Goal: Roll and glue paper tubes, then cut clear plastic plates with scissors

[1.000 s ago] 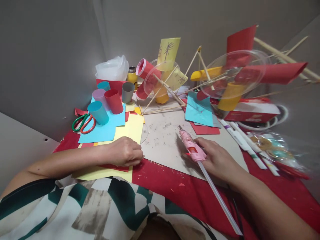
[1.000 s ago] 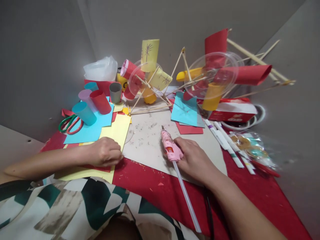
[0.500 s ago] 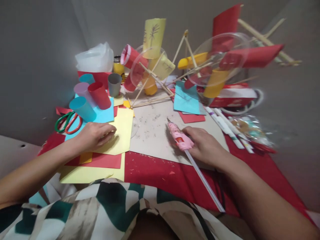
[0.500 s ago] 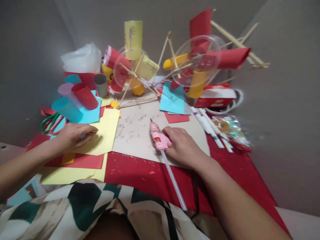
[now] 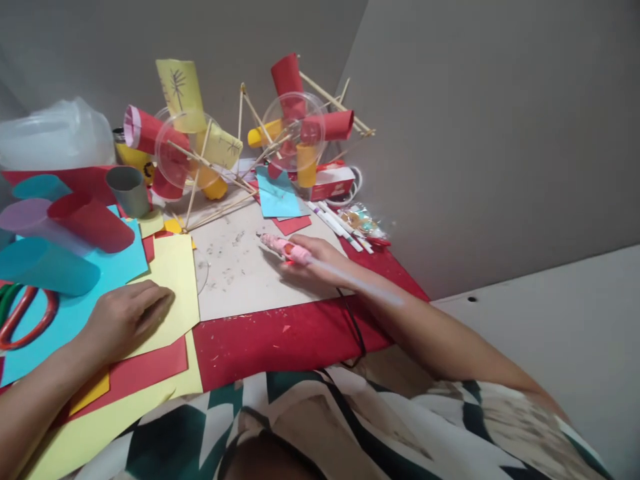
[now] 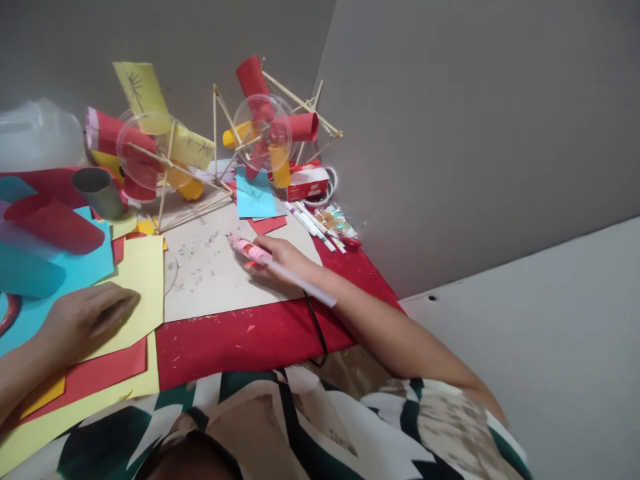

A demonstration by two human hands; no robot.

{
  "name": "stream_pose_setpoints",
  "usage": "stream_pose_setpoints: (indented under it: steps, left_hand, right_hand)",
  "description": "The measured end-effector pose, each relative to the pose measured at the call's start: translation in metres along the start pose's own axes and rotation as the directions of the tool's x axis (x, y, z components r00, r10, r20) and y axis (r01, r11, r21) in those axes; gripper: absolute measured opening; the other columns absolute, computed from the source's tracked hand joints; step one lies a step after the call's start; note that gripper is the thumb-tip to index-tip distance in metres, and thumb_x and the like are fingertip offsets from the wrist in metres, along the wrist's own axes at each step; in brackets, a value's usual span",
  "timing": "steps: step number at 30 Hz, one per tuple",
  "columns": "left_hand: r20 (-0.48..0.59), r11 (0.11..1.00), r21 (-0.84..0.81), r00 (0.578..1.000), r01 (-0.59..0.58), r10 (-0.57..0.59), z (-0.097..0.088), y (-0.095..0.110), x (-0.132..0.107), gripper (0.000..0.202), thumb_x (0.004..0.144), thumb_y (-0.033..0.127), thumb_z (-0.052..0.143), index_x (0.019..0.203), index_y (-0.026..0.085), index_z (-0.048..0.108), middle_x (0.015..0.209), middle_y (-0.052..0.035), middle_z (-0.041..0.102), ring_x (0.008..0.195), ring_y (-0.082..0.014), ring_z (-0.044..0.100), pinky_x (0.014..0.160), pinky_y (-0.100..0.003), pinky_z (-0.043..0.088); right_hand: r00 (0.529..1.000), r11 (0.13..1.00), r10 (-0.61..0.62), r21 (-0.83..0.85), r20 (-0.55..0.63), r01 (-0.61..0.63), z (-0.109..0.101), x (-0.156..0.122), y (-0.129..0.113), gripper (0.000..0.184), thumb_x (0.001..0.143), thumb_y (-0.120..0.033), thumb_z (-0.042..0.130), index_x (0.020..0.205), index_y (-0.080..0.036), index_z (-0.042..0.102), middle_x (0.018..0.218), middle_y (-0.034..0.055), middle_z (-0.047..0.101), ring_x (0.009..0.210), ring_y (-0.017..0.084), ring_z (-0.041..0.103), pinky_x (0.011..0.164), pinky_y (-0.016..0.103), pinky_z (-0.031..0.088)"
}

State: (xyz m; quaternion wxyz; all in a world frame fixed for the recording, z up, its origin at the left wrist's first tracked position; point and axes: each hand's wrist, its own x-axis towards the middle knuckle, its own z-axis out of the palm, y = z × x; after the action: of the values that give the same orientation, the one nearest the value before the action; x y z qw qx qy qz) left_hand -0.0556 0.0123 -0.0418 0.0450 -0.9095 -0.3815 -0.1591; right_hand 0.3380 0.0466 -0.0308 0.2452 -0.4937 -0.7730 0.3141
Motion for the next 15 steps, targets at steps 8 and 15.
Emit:
stream_pose_setpoints:
  steps: [8, 15]
  left_hand:
    - [0.021, 0.993, -0.106, 0.999, 0.052, -0.05, 0.005, -0.005, -0.002, 0.02, 0.1, 0.023, 0.051, 0.091, 0.018, 0.068, 0.083, -0.0037, 0.071, 0.073, -0.0164, 0.065, 0.063, -0.026, 0.044]
    - [0.011, 0.993, -0.096, 0.997, 0.073, -0.073, 0.004, -0.002, 0.002, 0.023, 0.1, 0.025, 0.05, 0.089, 0.017, 0.069, 0.081, -0.0041, 0.071, 0.074, -0.0162, 0.065, 0.062, -0.025, 0.044]
  right_hand:
    - [0.789, 0.379, 0.613, 0.893, -0.045, -0.243, -0.015, -0.045, 0.026, 0.017, 0.085, -0.033, 0.076, 0.084, -0.019, 0.068, 0.079, 0.0039, 0.069, 0.063, 0.013, 0.063, 0.05, 0.024, 0.055]
    - [0.746, 0.115, 0.665, 0.986, 0.014, -0.121, -0.019, -0.052, 0.043, 0.006, 0.091, -0.023, 0.066, 0.097, -0.02, 0.065, 0.066, -0.0019, 0.06, 0.055, 0.008, 0.058, 0.044, 0.014, 0.05]
